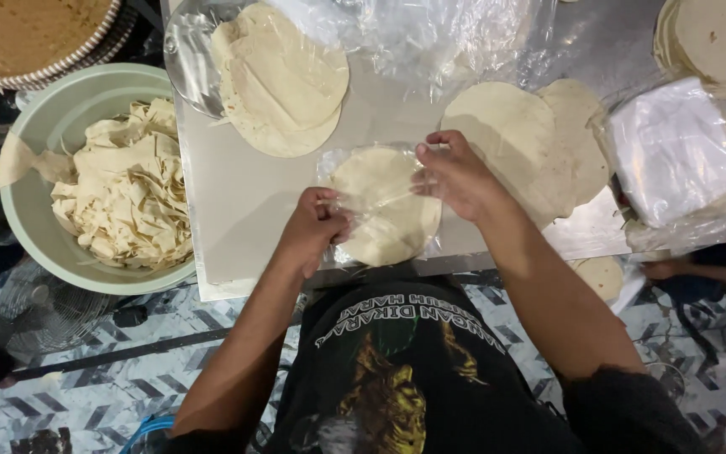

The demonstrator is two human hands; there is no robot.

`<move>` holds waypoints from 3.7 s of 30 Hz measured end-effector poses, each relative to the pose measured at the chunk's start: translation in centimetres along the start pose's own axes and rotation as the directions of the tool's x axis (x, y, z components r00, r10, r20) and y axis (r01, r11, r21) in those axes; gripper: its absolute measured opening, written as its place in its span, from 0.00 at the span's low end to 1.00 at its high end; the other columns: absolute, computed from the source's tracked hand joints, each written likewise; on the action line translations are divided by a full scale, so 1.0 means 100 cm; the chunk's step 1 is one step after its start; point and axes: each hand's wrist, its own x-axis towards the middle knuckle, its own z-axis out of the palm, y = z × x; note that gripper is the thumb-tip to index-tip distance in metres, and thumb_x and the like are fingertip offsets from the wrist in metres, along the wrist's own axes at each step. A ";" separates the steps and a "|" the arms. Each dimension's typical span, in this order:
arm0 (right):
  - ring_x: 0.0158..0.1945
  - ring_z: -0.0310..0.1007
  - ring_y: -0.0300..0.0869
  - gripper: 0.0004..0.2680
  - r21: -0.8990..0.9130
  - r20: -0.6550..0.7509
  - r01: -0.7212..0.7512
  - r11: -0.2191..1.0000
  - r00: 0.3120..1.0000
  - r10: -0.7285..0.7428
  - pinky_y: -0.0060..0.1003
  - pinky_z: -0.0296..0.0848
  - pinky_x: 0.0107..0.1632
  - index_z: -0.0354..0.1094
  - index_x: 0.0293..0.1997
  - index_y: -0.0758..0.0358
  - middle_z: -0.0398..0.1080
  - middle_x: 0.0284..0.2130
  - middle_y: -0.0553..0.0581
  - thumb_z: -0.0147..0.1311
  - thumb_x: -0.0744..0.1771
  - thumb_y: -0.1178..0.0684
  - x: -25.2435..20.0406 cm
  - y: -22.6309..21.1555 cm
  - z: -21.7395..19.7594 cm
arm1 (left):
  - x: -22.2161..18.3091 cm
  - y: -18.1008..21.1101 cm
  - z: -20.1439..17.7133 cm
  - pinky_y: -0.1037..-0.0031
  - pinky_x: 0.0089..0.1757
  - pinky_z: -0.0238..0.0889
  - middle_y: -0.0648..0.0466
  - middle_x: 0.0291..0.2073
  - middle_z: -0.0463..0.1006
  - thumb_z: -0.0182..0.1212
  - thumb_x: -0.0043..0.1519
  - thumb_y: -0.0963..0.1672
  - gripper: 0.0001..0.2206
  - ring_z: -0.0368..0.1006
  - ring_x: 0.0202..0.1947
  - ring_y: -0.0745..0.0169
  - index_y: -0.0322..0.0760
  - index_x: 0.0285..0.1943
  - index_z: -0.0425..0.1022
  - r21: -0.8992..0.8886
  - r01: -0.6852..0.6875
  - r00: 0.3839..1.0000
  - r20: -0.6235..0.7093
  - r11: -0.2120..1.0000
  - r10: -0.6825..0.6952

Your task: The person peels individual thin circular dough sheets from stacks and places them into plastic bags by hand on a metal table.

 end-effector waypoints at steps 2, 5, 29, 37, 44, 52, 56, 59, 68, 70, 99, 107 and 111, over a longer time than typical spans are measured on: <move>0.30 0.78 0.45 0.25 -0.034 -0.060 -0.011 0.999 0.998 0.009 0.44 0.82 0.37 0.49 0.63 0.55 0.65 0.31 0.52 0.66 0.66 0.46 0.004 0.014 -0.007 | 0.004 -0.004 -0.002 0.78 0.27 0.69 0.49 0.32 0.67 0.61 0.55 0.35 0.23 0.70 0.28 0.61 0.34 0.59 0.60 0.006 0.004 0.999 -0.035 1.000 -0.003; 0.28 0.79 0.46 0.24 -0.101 -0.132 0.033 0.994 0.990 -0.047 0.42 0.83 0.35 0.46 0.64 0.56 0.68 0.28 0.55 0.61 0.66 0.54 0.005 0.037 -0.010 | 0.006 -0.011 -0.009 0.77 0.26 0.70 0.51 0.30 0.69 0.62 0.56 0.36 0.22 0.72 0.26 0.62 0.39 0.56 0.58 0.092 0.001 0.997 -0.081 0.996 0.007; 0.59 0.58 0.54 0.14 -0.983 0.096 -0.026 -0.181 0.768 -0.633 0.55 0.54 0.55 0.71 0.55 0.56 0.64 0.53 0.54 0.61 0.67 0.43 -0.006 0.042 -0.052 | -0.025 0.030 0.006 0.51 0.53 0.72 0.39 0.55 0.69 0.57 0.65 0.46 0.31 0.75 0.53 0.32 0.52 0.79 0.53 0.904 -0.063 0.997 0.072 0.423 -0.006; 0.49 0.70 0.61 0.03 -0.968 0.123 0.248 0.042 0.609 -0.783 0.59 0.65 0.50 0.73 0.47 0.64 0.74 0.42 0.63 0.56 0.70 0.60 -0.009 0.006 -0.084 | -0.030 0.045 0.003 0.52 0.52 0.71 0.41 0.56 0.66 0.60 0.63 0.57 0.39 0.72 0.55 0.32 0.55 0.82 0.48 0.973 -0.149 0.988 0.155 0.175 -0.019; 0.42 0.63 0.45 0.08 -0.566 -0.343 0.178 0.805 0.837 -0.427 0.41 0.61 0.50 0.61 0.54 0.53 0.59 0.36 0.54 0.39 0.74 0.45 -0.098 -0.081 -0.001 | -0.029 0.038 0.001 0.55 0.49 0.72 0.38 0.50 0.73 0.56 0.67 0.51 0.29 0.75 0.51 0.37 0.47 0.78 0.56 0.705 -0.097 0.989 -0.010 0.703 0.147; 0.52 0.78 0.47 0.20 0.332 0.107 -0.143 0.932 0.988 0.114 0.53 0.78 0.54 0.65 0.66 0.49 0.76 0.53 0.56 0.36 0.72 0.34 -0.055 0.007 -0.015 | -0.020 0.022 0.009 0.68 0.40 0.77 0.40 0.48 0.77 0.47 0.65 0.62 0.38 0.80 0.39 0.58 0.35 0.75 0.62 -0.197 0.255 0.960 0.168 0.947 -0.223; 0.52 0.77 0.54 0.20 0.129 0.031 -0.047 0.991 0.999 0.044 0.61 0.76 0.54 0.53 0.71 0.56 0.71 0.53 0.64 0.49 0.69 0.58 -0.055 0.021 -0.004 | -0.016 0.004 -0.002 0.74 0.30 0.71 0.36 0.46 0.77 0.58 0.64 0.37 0.30 0.77 0.34 0.56 0.40 0.77 0.56 -0.168 -0.045 0.994 0.094 0.985 0.061; 0.47 0.77 0.51 0.18 -0.179 0.062 0.097 0.979 0.994 -0.088 0.53 0.78 0.49 0.57 0.67 0.61 0.71 0.46 0.63 0.52 0.68 0.59 -0.045 0.028 0.000 | -0.024 0.018 0.000 0.70 0.39 0.75 0.39 0.53 0.77 0.56 0.64 0.37 0.26 0.76 0.41 0.56 0.46 0.73 0.63 0.145 -0.121 0.993 0.006 0.982 0.121; 0.38 0.79 0.59 0.19 -0.801 -0.132 -0.109 0.589 0.991 0.003 0.51 0.76 0.33 0.60 0.60 0.58 0.76 0.39 0.68 0.59 0.66 0.44 -0.032 0.032 0.004 | -0.023 0.019 0.011 0.54 0.62 0.61 0.39 0.65 0.66 0.57 0.66 0.41 0.22 0.63 0.67 0.36 0.45 0.71 0.67 0.642 -0.106 0.988 -0.017 0.760 0.152; 0.32 0.80 0.57 0.18 -0.813 -0.167 -0.135 0.566 0.986 -0.004 0.47 0.78 0.26 0.60 0.59 0.61 0.76 0.38 0.69 0.61 0.66 0.47 -0.036 0.008 0.015 | -0.019 0.017 0.014 0.55 0.60 0.64 0.40 0.64 0.66 0.56 0.67 0.41 0.22 0.64 0.66 0.36 0.42 0.71 0.66 0.693 -0.155 0.981 0.022 0.704 0.194; 0.29 0.62 0.32 0.02 -0.160 0.093 0.398 0.903 0.917 -0.388 0.24 0.64 0.36 0.65 0.43 0.58 0.60 0.25 0.45 0.50 0.71 0.55 -0.019 -0.086 0.061 | -0.009 0.058 0.024 0.43 0.71 0.33 0.37 0.78 0.27 0.81 0.41 0.37 0.65 0.30 0.77 0.24 0.43 0.83 0.29 0.338 -0.391 0.889 -0.102 0.856 0.446; 0.14 0.63 0.37 0.04 -0.359 -0.107 0.329 0.873 0.915 -0.389 0.29 0.63 0.18 0.64 0.40 0.63 0.61 0.15 0.54 0.52 0.70 0.56 -0.058 -0.082 0.058 | -0.002 0.056 0.042 0.73 0.35 0.68 0.53 0.29 0.77 0.60 0.66 0.40 0.04 0.69 0.27 0.70 0.38 0.47 0.78 -0.066 -0.411 0.911 -0.082 0.909 0.405; 0.13 0.64 0.39 0.04 -0.094 -0.216 0.188 0.978 0.955 -0.205 0.30 0.65 0.17 0.67 0.42 0.58 0.63 0.17 0.51 0.56 0.69 0.52 -0.037 -0.066 0.042 | 0.010 0.047 0.047 0.79 0.12 0.57 0.56 0.11 0.59 0.57 0.67 0.44 0.05 0.53 0.06 0.70 0.39 0.43 0.75 -0.263 -0.199 0.974 -0.162 0.944 0.160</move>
